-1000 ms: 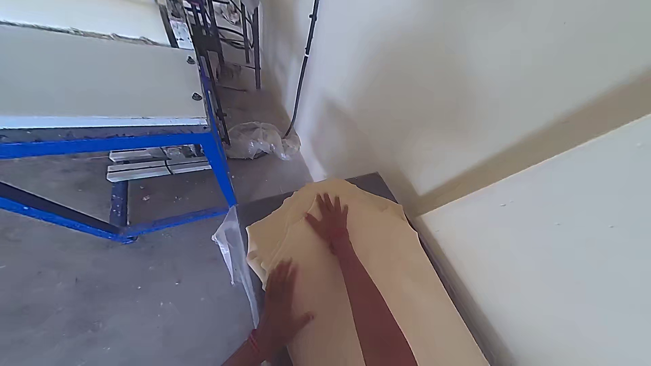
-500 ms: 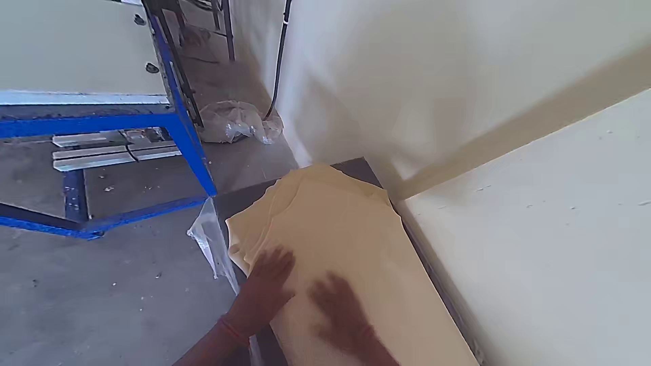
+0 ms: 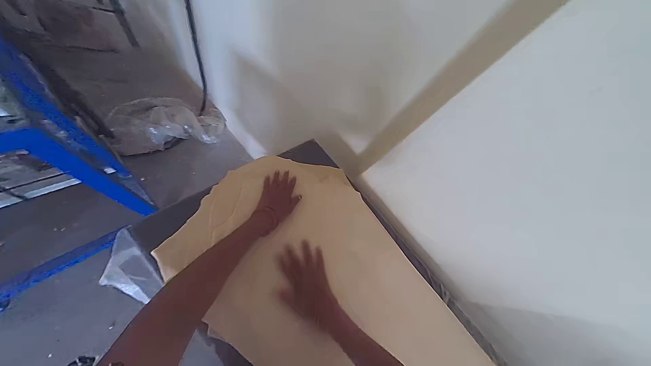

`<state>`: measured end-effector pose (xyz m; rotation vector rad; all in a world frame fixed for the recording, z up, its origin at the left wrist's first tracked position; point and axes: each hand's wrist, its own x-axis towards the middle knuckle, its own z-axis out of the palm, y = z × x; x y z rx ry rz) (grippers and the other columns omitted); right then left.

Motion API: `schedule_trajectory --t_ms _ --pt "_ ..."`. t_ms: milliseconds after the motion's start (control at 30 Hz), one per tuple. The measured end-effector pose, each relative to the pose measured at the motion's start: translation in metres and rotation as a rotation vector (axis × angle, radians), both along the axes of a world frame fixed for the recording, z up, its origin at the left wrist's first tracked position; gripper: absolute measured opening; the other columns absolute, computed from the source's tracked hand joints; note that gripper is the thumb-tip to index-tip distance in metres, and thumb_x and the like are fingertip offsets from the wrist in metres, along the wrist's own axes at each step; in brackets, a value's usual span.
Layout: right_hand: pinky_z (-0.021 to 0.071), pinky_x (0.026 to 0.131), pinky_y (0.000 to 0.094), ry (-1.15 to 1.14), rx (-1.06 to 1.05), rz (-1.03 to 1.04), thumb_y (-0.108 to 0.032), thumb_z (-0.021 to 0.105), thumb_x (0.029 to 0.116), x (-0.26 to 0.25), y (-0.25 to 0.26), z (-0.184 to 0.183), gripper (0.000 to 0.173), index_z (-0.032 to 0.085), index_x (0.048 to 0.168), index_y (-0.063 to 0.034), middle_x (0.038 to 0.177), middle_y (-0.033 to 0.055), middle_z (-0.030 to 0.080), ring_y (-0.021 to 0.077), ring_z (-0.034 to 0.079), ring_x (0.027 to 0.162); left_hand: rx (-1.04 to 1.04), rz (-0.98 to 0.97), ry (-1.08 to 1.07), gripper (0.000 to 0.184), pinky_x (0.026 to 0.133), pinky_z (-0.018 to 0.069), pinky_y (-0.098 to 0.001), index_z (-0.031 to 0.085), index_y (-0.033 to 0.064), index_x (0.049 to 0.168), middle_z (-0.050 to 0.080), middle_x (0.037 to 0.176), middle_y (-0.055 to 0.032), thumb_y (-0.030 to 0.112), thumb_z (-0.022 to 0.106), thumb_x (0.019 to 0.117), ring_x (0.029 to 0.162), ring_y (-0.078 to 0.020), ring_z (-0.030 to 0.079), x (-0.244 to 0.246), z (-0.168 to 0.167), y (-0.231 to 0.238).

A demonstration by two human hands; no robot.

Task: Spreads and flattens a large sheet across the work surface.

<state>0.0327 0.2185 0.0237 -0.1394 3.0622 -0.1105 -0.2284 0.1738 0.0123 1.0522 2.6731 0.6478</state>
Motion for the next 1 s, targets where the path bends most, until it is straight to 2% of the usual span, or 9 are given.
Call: schedule_trajectory --t_ms 133,200,300,367,500,667,767,900,1000 --pt "0.0269 0.115 0.0715 0.002 -0.040 0.111 -0.064 0.039 0.0999 0.152 0.053 0.002 0.056 0.053 0.148 -0.0387 0.159 -0.0081 0.046 0.0348 0.031 0.153 -0.074 -0.123 0.029 0.071 0.114 0.0042 -0.0809 0.029 0.0114 0.162 0.022 0.167 -0.0228 0.054 0.039 0.1056 0.154 -0.0508 0.011 0.001 0.000 0.014" --pt "0.0271 0.108 0.0801 -0.016 0.006 -0.232 -0.056 0.055 0.0928 0.200 0.123 0.006 0.063 0.059 0.146 -0.0215 0.155 0.0060 0.052 0.0460 0.036 0.148 -0.158 -0.385 0.023 0.074 0.111 0.0005 -0.0837 0.025 0.0193 0.164 0.014 0.170 -0.0205 0.060 0.036 0.1034 0.155 -0.0507 0.001 0.039 0.009 -0.002" --pt "0.0160 0.108 0.0836 0.047 0.048 -0.997 -0.053 0.026 0.1054 0.201 0.207 -0.012 0.065 0.038 0.160 -0.0194 0.166 0.0094 0.033 0.0486 0.022 0.153 -0.252 -0.754 0.009 0.086 0.108 -0.0017 -0.0864 0.027 0.0305 0.163 0.010 0.172 -0.0107 0.076 0.042 0.0924 0.155 -0.0507 -0.004 0.127 0.021 -0.015" --pt "0.0071 0.106 0.0872 0.109 0.027 -1.294 -0.053 0.024 0.1070 0.155 0.227 -0.016 0.064 0.035 0.161 -0.0204 0.167 0.0077 0.031 0.0500 0.016 0.154 -0.213 -0.787 0.029 0.073 0.108 -0.0001 -0.0859 0.028 0.0237 0.163 0.016 0.172 -0.0072 0.061 0.035 0.1010 0.156 -0.0480 0.002 0.161 0.021 -0.003" --pt "0.0079 0.111 0.0841 0.148 -0.035 -1.156 -0.064 0.034 0.1012 0.079 0.159 -0.016 0.071 0.037 0.160 -0.0245 0.166 -0.0002 0.034 0.0441 0.016 0.155 -0.164 -0.554 0.121 0.061 0.111 0.0015 -0.0834 0.025 0.0217 0.164 0.018 0.171 -0.0084 0.046 0.023 0.1090 0.156 -0.0467 0.004 0.149 0.016 0.094" --pt "0.0126 0.119 0.0747 0.131 -0.255 -0.748 -0.062 0.054 0.0950 0.084 -0.033 -0.004 0.071 0.045 0.156 -0.0271 0.164 -0.0054 0.038 0.0359 0.021 0.156 -0.131 -0.389 0.033 0.066 0.109 -0.0024 -0.0862 0.046 0.0117 0.154 0.031 0.165 -0.0203 0.056 0.040 0.1050 0.153 -0.0531 0.010 0.148 0.012 0.237" --pt "0.0159 0.125 0.0575 0.233 -0.283 -0.784 -0.060 0.061 0.0929 0.179 -0.062 -0.015 0.067 0.051 0.152 -0.0303 0.161 -0.0070 0.043 0.0219 0.029 0.154 -0.160 -0.671 0.104 0.063 0.114 0.0057 -0.0813 0.041 0.0105 0.157 0.034 0.164 -0.0197 0.050 0.035 0.1078 0.153 -0.0487 0.020 0.211 0.009 0.249" --pt "0.0190 0.117 0.0737 0.156 0.100 -1.455 -0.079 0.041 0.0919 0.418 -0.002 -0.020 0.083 0.046 0.155 -0.0246 0.161 0.0011 0.044 0.0263 0.034 0.152 -0.015 -0.940 0.265 0.078 0.113 0.0096 -0.0807 0.035 0.0024 0.158 0.028 0.165 -0.0247 0.055 0.033 0.1007 0.152 -0.0542 0.016 0.291 -0.006 0.169" --pt "0.0090 0.116 0.0784 0.039 -0.001 -2.003 -0.081 0.038 0.0910 0.552 0.051 -0.013 0.092 0.031 0.163 -0.0233 0.169 0.0129 0.025 0.0411 0.017 0.156 -0.034 -1.131 0.273 0.088 0.108 0.0133 -0.0849 0.041 0.0048 0.156 0.031 0.163 -0.0274 0.066 0.040 0.0922 0.148 -0.0601 0.019 0.364 -0.003 0.077"
